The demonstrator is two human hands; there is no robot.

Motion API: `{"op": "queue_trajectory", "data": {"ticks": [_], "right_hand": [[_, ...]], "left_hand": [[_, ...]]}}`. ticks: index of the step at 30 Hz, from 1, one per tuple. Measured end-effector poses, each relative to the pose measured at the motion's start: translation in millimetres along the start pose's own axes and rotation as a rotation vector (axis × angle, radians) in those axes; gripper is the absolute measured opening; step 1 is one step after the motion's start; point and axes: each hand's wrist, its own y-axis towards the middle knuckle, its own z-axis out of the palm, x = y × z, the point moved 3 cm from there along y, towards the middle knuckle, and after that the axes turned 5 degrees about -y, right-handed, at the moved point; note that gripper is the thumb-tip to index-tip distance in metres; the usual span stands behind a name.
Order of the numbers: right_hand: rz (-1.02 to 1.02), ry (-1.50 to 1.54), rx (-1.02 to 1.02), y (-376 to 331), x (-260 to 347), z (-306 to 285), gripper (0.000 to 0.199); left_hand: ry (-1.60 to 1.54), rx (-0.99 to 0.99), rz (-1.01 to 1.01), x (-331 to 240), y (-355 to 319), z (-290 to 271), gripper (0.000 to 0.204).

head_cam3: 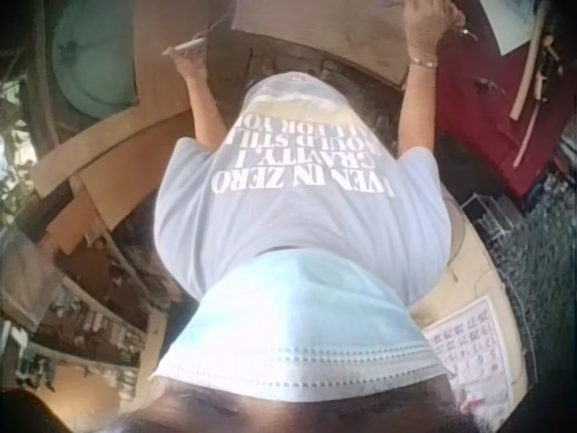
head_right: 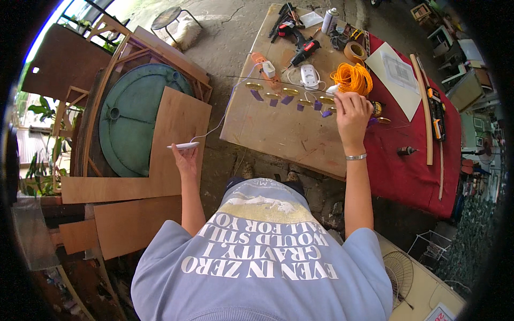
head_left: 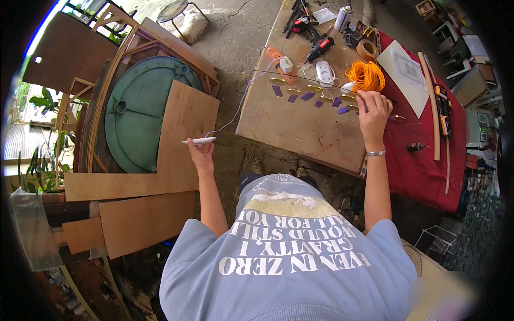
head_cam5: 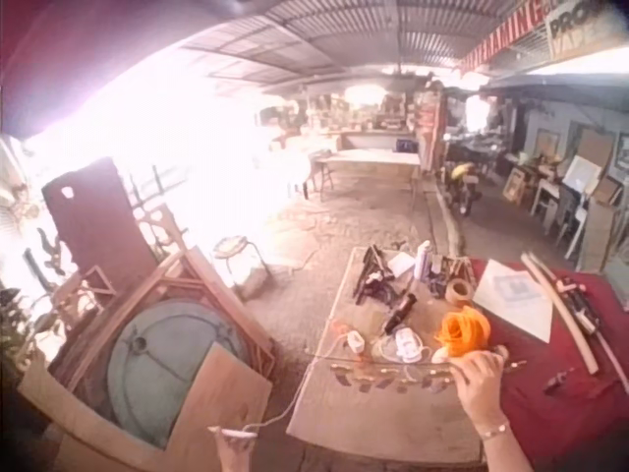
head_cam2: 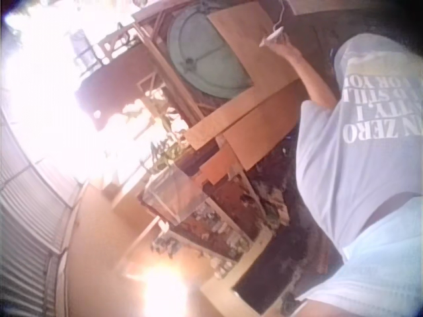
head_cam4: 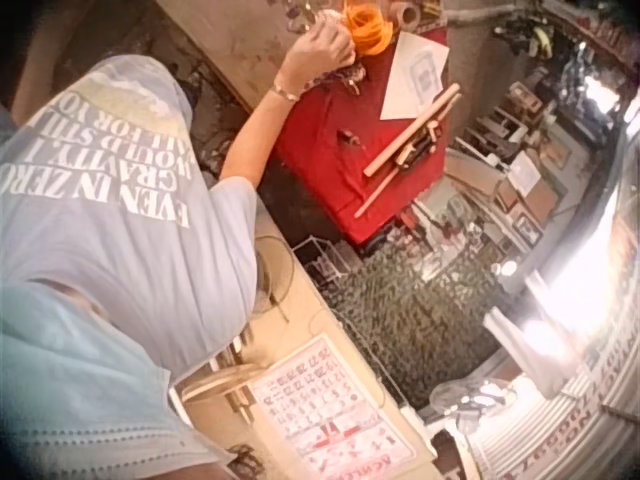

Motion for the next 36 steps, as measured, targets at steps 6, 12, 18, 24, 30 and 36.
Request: {"op": "queue_trajectory", "data": {"ticks": [6, 12, 18, 24, 30, 36], "right_hand": [[0.031, -0.048, -0.005, 3, 6, 3, 0.017], [0.056, -0.087, 0.001, 9, 2, 8, 0.017], [0.041, -0.063, -0.018, 12, 1, 11, 0.019], [0.049, -0.007, 0.002, 6, -5, 6, 0.020], [0.042, 0.026, 0.032, 4, -4, 3, 0.020], [0.058, 0.038, 0.032, 2, -5, 0, 0.022]], "left_hand": [[-0.169, 0.383, 0.051, -71, -6, 55, 0.064], [-0.086, 0.677, -0.279, -52, -111, 141, 0.050], [-0.064, 0.583, -0.516, 59, -139, 173, 0.038], [-0.091, 0.479, -0.429, 73, -135, 215, 0.048], [-0.060, 0.505, -0.383, 76, -120, 218, 0.050], [-0.072, 0.446, -0.410, 77, -124, 220, 0.049]]}}
